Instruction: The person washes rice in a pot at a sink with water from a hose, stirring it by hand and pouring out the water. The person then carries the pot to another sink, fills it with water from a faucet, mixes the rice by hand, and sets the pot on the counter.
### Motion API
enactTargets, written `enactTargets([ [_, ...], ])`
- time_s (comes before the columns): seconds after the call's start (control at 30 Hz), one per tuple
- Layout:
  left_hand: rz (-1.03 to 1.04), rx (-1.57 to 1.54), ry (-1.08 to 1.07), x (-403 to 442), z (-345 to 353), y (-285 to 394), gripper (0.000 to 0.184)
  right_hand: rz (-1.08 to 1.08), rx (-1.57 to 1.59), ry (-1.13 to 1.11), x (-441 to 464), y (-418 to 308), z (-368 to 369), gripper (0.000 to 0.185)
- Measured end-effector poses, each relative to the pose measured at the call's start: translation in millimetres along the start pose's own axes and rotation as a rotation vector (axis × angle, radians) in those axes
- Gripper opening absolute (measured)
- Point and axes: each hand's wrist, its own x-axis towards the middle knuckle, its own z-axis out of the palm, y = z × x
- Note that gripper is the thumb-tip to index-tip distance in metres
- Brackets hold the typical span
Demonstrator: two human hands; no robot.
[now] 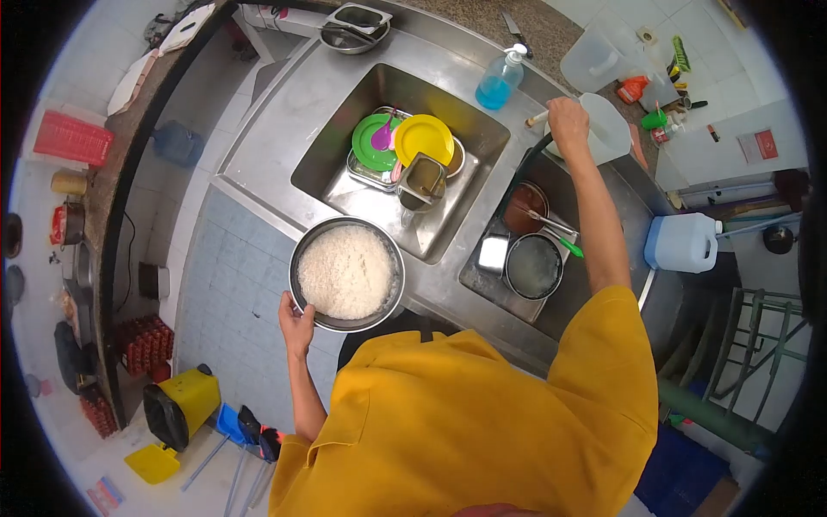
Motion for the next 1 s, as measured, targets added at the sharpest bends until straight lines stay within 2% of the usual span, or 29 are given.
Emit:
enactTargets([
  [0.07,-0.020,-0.016,-0.008,1,2,4,0.020,0.018,0.007,-0.017,1,-4,-17,0.014],
  [0.17,-0.056,-0.041,-0.023,2,-4,-5,0.019,0.077,0.053,-0.089,-13,-22,-58,0.018],
  [0.23,-0.098,-0.035,0.002,0,-3,9,0.019,0.180,0.221,0.186,-42,-61,-89,0.028],
  [0.27,-0.107,-0.032,0.025,0,-4,4,0.019,0.170,0.310,-0.070,-59,-83,-104,0.041],
  [0.33,-0.063,-0.116,-0.063,4,-7,-7,0.020,0.150,0.630,-0.499,-97,-142,-147,0.050],
  [0.37,-0.036,-0.028,-0.037,2,-5,6,0.020,0.074,0.916,-0.636,-127,-166,-123,0.054],
  [0.4,-0.036,-0.025,-0.015,4,-5,8,0.020,0.051,1.064,-0.864,-154,-193,-108,0.059],
  [0.43,-0.049,-0.026,-0.033,4,-5,8,0.019,-0.022,1.183,-1.000,-180,-218,-86,0.063],
  [0.5,-0.071,-0.060,-0.035,2,-6,14,0.019,-0.052,1.102,-0.918,-222,-259,-80,0.062],
  [0.53,-0.070,-0.065,-0.005,5,-11,12,0.019,-0.097,1.110,-0.958,-225,-270,-94,0.059],
  [0.6,-0.069,0.000,-0.087,8,-12,4,0.021,-0.196,1.106,-1.000,-234,-276,-103,0.057],
  [0.67,-0.102,0.059,-0.024,3,-12,11,0.027,-0.110,1.261,-0.766,-242,-284,-93,0.043],
  [0.8,0.126,0.037,-0.041,15,-10,-34,0.037,-0.151,1.298,-0.882,-241,-287,-43,0.028],
  [0.87,0.198,0.015,0.029,11,-12,-27,0.033,0.003,1.342,-0.941,-239,-290,-32,0.026],
  [0.9,0.200,0.004,0.094,10,-17,-17,0.033,-0.015,1.362,-0.905,-229,-294,-38,0.025],
  [0.93,0.017,-0.126,0.050,8,-22,-4,0.031,-0.025,1.389,-0.860,-219,-296,-51,0.024],
  [0.97,-0.155,-0.268,-0.009,12,-33,0,0.029,-0.034,1.268,-0.867,-207,-304,-63,0.022],
  [1.0,-0.130,-0.287,0.032,17,-32,-16,0.029,-0.035,1.151,-0.862,-197,-311,-66,0.021],
])
